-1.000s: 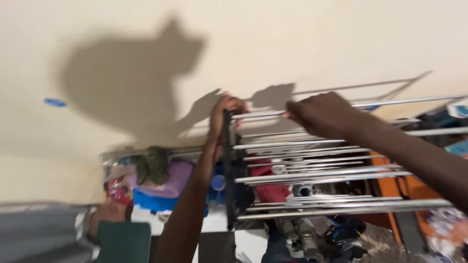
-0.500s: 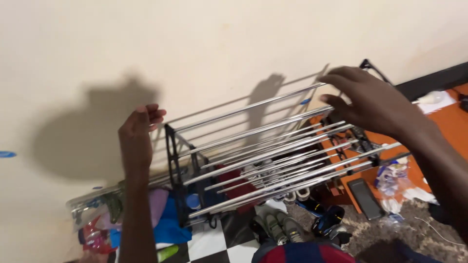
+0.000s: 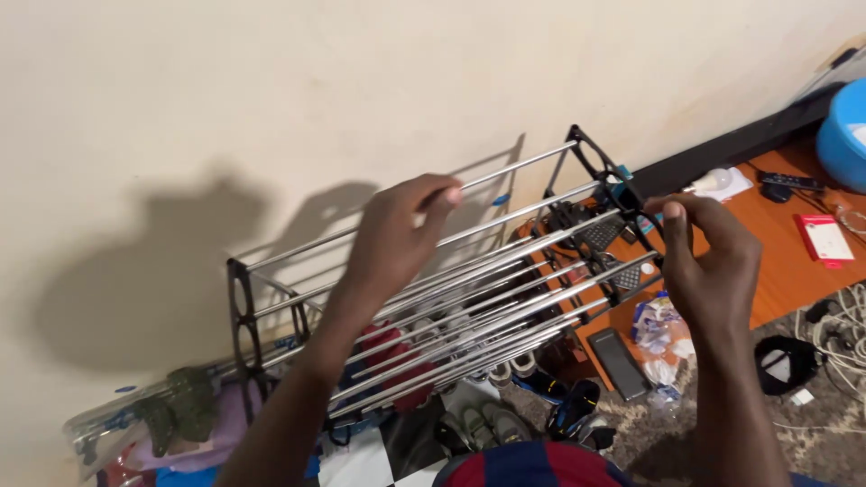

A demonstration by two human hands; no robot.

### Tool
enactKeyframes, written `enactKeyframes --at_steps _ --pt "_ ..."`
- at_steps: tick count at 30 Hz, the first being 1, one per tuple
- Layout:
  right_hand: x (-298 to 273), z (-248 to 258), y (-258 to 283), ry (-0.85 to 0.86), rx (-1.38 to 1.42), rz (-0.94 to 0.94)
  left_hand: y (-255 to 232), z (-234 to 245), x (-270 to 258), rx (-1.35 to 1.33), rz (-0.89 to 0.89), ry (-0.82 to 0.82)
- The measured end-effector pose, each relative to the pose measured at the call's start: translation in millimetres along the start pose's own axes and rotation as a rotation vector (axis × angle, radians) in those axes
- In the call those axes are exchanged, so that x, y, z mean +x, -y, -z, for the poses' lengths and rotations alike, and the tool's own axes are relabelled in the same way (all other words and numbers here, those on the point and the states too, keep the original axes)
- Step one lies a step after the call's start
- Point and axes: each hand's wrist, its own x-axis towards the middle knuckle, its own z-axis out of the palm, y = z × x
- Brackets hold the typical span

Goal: Assembling a multi-tier metal shoe rack by inserting poles into plastic side frames.

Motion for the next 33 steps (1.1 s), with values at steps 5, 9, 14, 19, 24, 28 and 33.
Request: enactKeyframes --at_steps 5,9,14,19,24,28,33 --pt "40.7 -6.4 -7.7 0.18 -0.177 -0.133 -1.6 -75.9 51.2 -0.015 -0.146 -0.021" --pt "78.1 -39.3 -23.4 0.344 -0.259 -0.236 26.2 -133.7 96.6 0.033 -0.287 -0.094" --pt "120.2 -84.1 -80.4 0.594 -0.091 -0.235 14.8 -153.0 120.6 0.051 -0.033 0.044" --pt "128.3 -104.5 -84.4 0.629 -0.023 -0.258 30.8 -170.7 127.6 0.198 -0.059 -0.013" --pt "126.7 -107.6 -76.6 0.625 0.132 -0.379 47.2 -186.3 131.1 0.194 -0.116 -0.131" --pt "125.3 -110.1 -83.7 0.588 0.016 -0.33 39.2 -183.3 128.0 0.211 -0.021 -0.1" --pt "125.2 -107.3 -84.2 0.581 0.08 -0.281 40.3 -184.4 129.5 0.227 -0.063 -0.149"
